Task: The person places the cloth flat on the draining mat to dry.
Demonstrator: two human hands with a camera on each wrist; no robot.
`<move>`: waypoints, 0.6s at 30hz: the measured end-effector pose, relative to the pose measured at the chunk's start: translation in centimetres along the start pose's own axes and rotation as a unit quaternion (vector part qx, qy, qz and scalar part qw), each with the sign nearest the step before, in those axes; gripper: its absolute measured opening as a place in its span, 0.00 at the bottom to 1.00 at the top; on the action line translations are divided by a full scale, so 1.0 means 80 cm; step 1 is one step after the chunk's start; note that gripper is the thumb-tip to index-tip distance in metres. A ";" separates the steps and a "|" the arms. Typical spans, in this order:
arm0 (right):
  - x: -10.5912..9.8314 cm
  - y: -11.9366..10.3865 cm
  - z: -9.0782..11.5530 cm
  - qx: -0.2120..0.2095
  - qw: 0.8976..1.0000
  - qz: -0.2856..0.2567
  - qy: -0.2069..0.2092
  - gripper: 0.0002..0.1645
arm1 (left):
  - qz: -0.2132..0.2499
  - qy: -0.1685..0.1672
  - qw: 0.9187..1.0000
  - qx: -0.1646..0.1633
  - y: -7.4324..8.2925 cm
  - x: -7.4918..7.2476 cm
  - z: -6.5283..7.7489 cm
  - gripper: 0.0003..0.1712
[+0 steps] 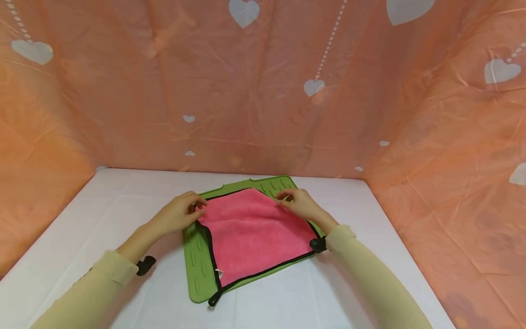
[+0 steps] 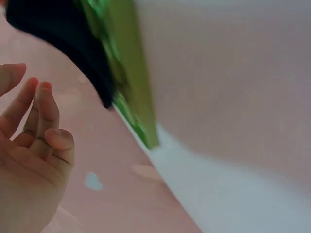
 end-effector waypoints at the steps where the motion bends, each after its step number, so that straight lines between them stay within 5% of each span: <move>1: 0.002 -0.001 -0.004 -0.001 1.000 -0.002 0.002 0.15 | -0.003 0.001 1.000 -0.009 -0.008 -0.002 -0.003 0.10; 10: 0.025 0.002 -0.031 0.001 1.000 0.000 -0.002 0.12 | -0.035 -0.045 0.997 -0.046 -0.053 0.003 -0.019 0.13; 18: 0.033 -0.038 -0.009 -0.071 0.997 0.026 -0.019 0.11 | -0.018 -0.065 0.997 -0.028 -0.058 0.013 -0.021 0.14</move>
Point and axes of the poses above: each hand's wrist, its own z-axis away from the middle knuckle, its own x-axis out of the palm, y = z × x, the point moved 5 cm from there along -z, towards the middle knuckle, and after that the axes turned 2 degrees about -z, right-handed, at the moved point
